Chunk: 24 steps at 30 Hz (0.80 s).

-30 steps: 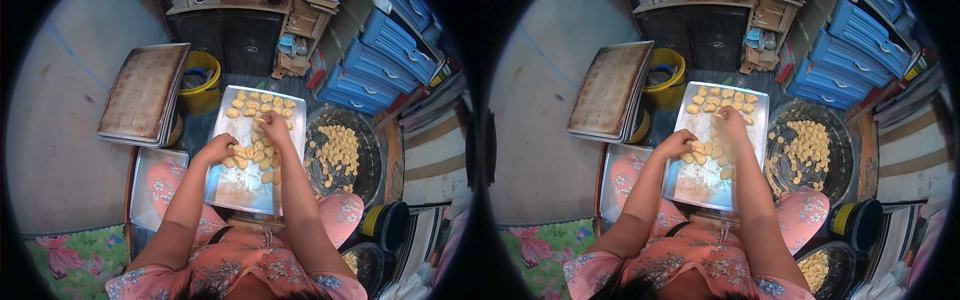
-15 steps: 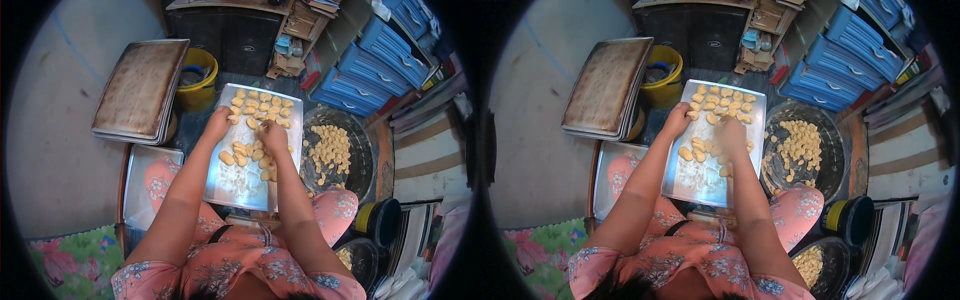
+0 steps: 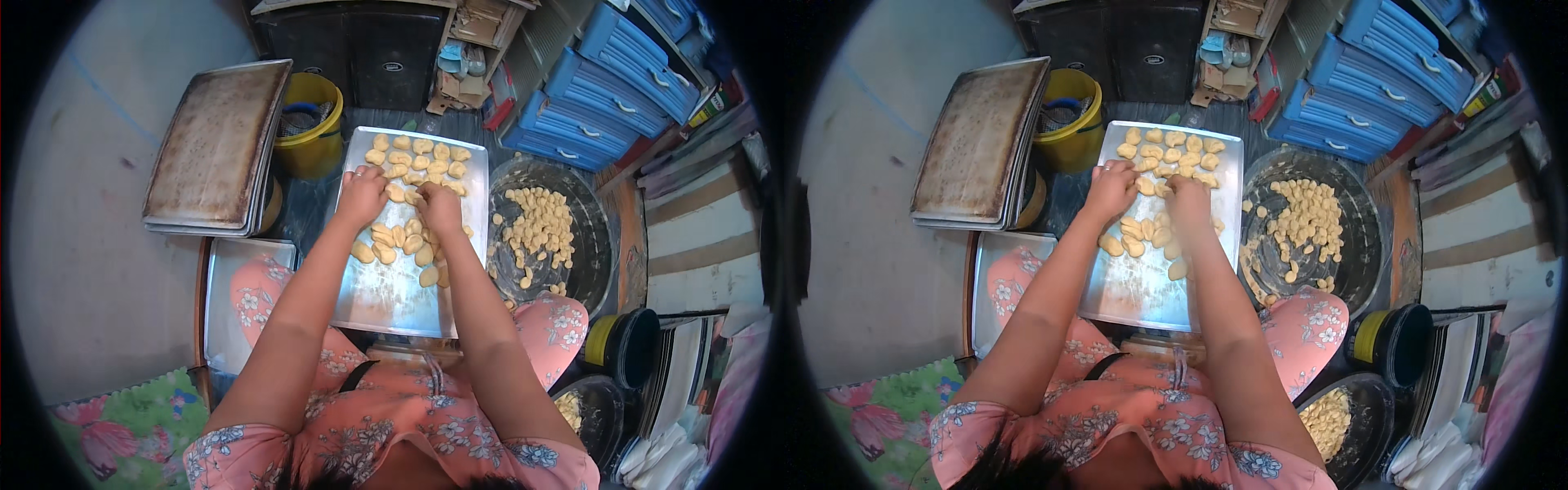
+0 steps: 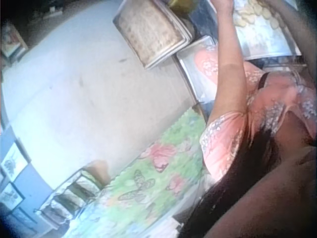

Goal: Placing shaped dough pieces onto baking trays.

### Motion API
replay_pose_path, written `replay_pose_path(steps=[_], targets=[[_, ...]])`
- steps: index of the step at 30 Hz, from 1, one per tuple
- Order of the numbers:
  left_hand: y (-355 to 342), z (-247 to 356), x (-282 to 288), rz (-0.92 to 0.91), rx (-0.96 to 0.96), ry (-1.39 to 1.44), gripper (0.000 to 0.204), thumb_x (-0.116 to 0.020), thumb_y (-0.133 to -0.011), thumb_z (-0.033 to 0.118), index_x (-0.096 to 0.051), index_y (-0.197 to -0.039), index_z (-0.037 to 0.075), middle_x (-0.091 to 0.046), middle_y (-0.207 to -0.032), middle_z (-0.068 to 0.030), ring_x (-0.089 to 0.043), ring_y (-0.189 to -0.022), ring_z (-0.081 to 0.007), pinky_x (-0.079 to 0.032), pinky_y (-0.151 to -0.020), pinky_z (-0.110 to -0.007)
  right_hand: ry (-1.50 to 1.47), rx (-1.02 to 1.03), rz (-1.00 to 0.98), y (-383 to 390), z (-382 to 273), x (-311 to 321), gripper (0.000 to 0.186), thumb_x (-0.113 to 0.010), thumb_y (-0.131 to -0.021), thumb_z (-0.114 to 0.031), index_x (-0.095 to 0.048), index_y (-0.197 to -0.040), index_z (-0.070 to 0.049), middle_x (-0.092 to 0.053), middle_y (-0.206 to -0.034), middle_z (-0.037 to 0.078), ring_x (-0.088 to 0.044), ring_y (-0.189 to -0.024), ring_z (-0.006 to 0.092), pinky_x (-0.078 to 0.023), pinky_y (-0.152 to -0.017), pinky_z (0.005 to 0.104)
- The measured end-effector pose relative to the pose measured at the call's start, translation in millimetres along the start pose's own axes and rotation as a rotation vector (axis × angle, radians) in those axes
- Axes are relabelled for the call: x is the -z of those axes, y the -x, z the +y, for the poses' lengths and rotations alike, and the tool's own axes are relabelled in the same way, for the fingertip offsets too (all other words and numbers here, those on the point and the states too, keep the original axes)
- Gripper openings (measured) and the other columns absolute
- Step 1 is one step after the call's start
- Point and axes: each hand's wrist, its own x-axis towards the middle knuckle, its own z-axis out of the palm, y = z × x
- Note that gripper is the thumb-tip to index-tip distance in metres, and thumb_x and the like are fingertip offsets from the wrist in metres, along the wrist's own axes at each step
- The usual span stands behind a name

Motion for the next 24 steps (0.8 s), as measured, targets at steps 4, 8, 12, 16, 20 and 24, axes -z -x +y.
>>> replay_pose_path(steps=[4,8,12,16,20,24], targets=[[-1,-4,-2,-0.117,0.183,-0.118,0.028,-0.062,-0.072,0.015,-0.067,-0.100,0.012,-0.059,-0.113,-0.0035,-0.050,-0.110,-0.0244,-0.034,-0.089,-0.042,0.238,0.125,-0.005,4,-2,8,0.031,-0.071,-0.072,-0.026,-0.066,-0.099,-0.011,-0.060,-0.091,0.008,-0.055,-0.097,0.0281,-0.042,-0.087,0.0417],[5,3,-7,0.054,0.024,-0.028,0.024,-0.064,-0.073,0.015,-0.068,-0.097,0.013,-0.061,-0.108,-0.0019,-0.049,-0.111,-0.0245,-0.032,-0.090,-0.043,0.252,-0.015,0.102,13,13,29,0.034,-0.073,-0.069,-0.027,-0.067,-0.097,-0.009,-0.062,-0.092,0.010,-0.058,-0.096,0.0296,-0.046,-0.083,0.0412],[-2,8,-5,-0.212,0.082,-0.036,0.033,-0.067,-0.072,0.019,-0.065,-0.105,0.015,-0.057,-0.112,-0.0032,-0.046,-0.113,-0.0247,-0.029,-0.093,-0.045,0.090,-0.088,-0.127,4,32,33,0.035,-0.072,-0.069,-0.021,-0.063,-0.099,-0.005,-0.067,-0.087,0.017,-0.065,-0.081,0.0308,-0.051,-0.073,0.0378],[-3,27,-16,-0.001,-0.013,-0.035,0.027,-0.067,-0.075,0.020,-0.066,-0.101,0.014,-0.057,-0.107,-0.0014,-0.047,-0.111,-0.0229,-0.029,-0.093,-0.045,-0.104,-0.124,0.064,1,19,21,0.028,-0.071,-0.072,-0.016,-0.063,-0.096,-0.003,-0.066,-0.090,0.017,-0.064,-0.087,0.0328,-0.049,-0.074,0.0397],[-7,37,-25,-0.159,-0.188,-0.045,0.021,-0.064,-0.076,0.015,-0.066,-0.096,0.014,-0.058,-0.103,-0.0017,-0.048,-0.110,-0.0231,-0.030,-0.092,-0.045,-0.155,-0.058,0.018,6,23,28,0.032,-0.071,-0.073,-0.021,-0.063,-0.099,-0.004,-0.066,-0.090,0.016,-0.063,-0.088,0.0323,-0.049,-0.075,0.0386],[-12,33,-23,-0.210,-0.030,-0.134,0.020,-0.063,-0.073,0.013,-0.066,-0.093,0.014,-0.059,-0.100,-0.0021,-0.049,-0.107,-0.0243,-0.031,-0.087,-0.043,0.103,-0.144,-0.144,13,22,43,0.039,-0.076,-0.067,-0.030,-0.067,-0.094,-0.003,-0.068,-0.085,0.013,-0.065,-0.076,0.0263,-0.051,-0.070,0.0339]])
